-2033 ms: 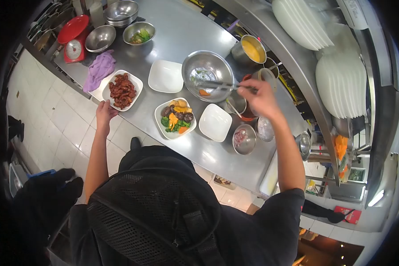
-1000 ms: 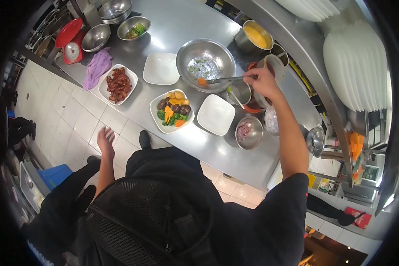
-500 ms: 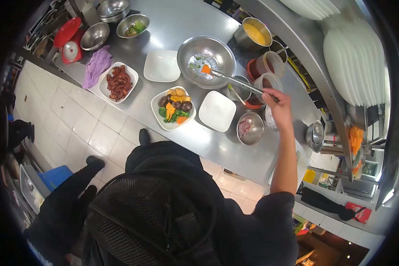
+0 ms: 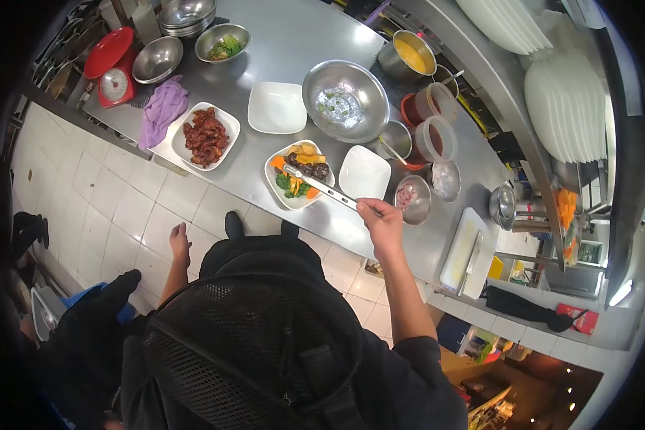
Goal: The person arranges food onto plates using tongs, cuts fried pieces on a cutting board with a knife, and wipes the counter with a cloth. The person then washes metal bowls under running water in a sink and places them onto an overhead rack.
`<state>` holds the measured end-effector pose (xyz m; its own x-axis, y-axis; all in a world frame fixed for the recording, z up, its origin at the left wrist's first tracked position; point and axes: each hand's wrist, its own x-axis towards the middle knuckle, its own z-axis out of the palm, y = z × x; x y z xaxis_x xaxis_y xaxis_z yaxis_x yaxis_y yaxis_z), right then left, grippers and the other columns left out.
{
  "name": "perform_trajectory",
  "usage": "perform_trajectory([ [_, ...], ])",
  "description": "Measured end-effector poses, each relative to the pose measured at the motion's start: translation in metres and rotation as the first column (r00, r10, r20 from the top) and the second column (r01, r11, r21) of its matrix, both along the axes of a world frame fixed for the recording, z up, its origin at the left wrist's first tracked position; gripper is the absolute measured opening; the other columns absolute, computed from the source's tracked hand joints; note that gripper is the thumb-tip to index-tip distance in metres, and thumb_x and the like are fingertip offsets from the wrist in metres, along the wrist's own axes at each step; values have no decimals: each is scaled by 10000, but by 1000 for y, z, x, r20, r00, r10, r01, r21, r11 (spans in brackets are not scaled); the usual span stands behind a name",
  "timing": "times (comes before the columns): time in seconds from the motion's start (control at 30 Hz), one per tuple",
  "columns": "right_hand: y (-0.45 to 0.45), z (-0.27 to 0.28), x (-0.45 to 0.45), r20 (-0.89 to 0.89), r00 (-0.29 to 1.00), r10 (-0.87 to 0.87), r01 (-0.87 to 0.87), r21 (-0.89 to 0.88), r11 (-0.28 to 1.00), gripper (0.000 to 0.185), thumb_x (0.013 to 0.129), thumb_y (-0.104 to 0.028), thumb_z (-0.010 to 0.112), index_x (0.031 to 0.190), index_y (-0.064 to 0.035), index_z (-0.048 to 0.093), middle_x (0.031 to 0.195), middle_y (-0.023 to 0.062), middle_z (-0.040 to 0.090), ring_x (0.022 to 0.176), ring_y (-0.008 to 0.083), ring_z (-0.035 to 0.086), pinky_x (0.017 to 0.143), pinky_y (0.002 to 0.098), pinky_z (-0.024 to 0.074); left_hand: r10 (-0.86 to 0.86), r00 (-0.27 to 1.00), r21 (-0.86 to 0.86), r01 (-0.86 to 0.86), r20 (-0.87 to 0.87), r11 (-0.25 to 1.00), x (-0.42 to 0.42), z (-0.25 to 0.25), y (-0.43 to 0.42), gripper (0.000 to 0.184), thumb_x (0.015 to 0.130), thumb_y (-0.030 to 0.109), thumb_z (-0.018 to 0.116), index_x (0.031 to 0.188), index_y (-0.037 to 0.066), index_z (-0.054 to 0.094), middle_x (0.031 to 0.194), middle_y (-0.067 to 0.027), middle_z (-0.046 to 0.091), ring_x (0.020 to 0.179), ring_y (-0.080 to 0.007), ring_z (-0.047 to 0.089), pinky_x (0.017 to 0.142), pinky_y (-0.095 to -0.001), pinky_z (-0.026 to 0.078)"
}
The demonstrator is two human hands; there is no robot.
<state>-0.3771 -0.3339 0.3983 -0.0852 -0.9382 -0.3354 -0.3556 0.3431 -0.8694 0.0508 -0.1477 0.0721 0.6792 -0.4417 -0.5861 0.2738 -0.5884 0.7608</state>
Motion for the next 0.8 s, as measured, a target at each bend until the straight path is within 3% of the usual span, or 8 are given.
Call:
perform_trajectory([
  [0.03,7,-2,-1,12,1000,-27,27,37,999,175,863,-133,739,989,-12,749,703,-44,596,603,51,446,549,224,347,-10,999,64,12,-32,998,5,-8,11,473,953,382,582,1210,-14,603,946,-90,638,766,-172,572,614,-311,479],
  [0.27,51,-10,25,-82,991,-104,101,-39,994,210,866,-141,739,1000,20,733,739,-21,621,687,56,504,604,220,386,-228,973,335,229,-43,914,23,-57,113,531,912,410,626,1175,-51,605,910,-134,653,714,-223,611,530,-348,488],
  [0.33,69,9,25,-184,978,-99,73,-143,987,219,870,-141,733,1008,28,726,757,-9,632,712,61,522,626,218,405,-126,989,418,146,-76,897,29,-71,134,539,904,410,632,1170,-58,608,884,-145,655,675,-247,611,504,-362,487],
  [0.47,79,65,22,-150,965,-215,179,-225,958,221,899,-123,698,1062,26,707,814,-8,631,717,56,514,633,214,410,-256,966,460,247,-43,853,49,-73,133,518,898,415,637,1166,-28,621,956,-154,660,696,-267,620,496,-387,499],
  [0.57,76,65,11,-22,945,-327,306,-294,905,214,917,-118,679,1084,14,701,849,-12,621,736,40,498,631,206,400,-239,965,389,261,-103,883,64,-72,100,495,898,418,639,1166,2,626,981,-147,657,726,-267,617,491,-377,495],
  [0.6,77,63,12,65,934,-351,354,-296,887,212,922,-120,675,1089,9,701,851,-15,616,735,36,489,630,204,397,-254,966,361,256,-53,897,67,-84,87,484,903,424,632,1186,32,618,1037,-135,643,850,-266,608,567,-404,513],
  [0.7,86,24,15,34,982,-184,187,-192,963,240,945,-132,642,1143,0,671,772,-46,563,655,27,442,568,205,349,-312,942,332,335,-123,881,74,-69,35,505,908,437,625,1233,52,592,1136,-128,619,1005,-266,569,700,-446,513],
  [0.8,95,1,18,4,989,-148,148,-99,984,224,968,-159,614,1133,-13,657,705,-62,525,595,27,416,517,208,311,-142,968,180,180,-204,967,54,-35,-8,506,918,440,615,1254,63,574,1105,-100,594,997,-240,533,796,-462,487],
])
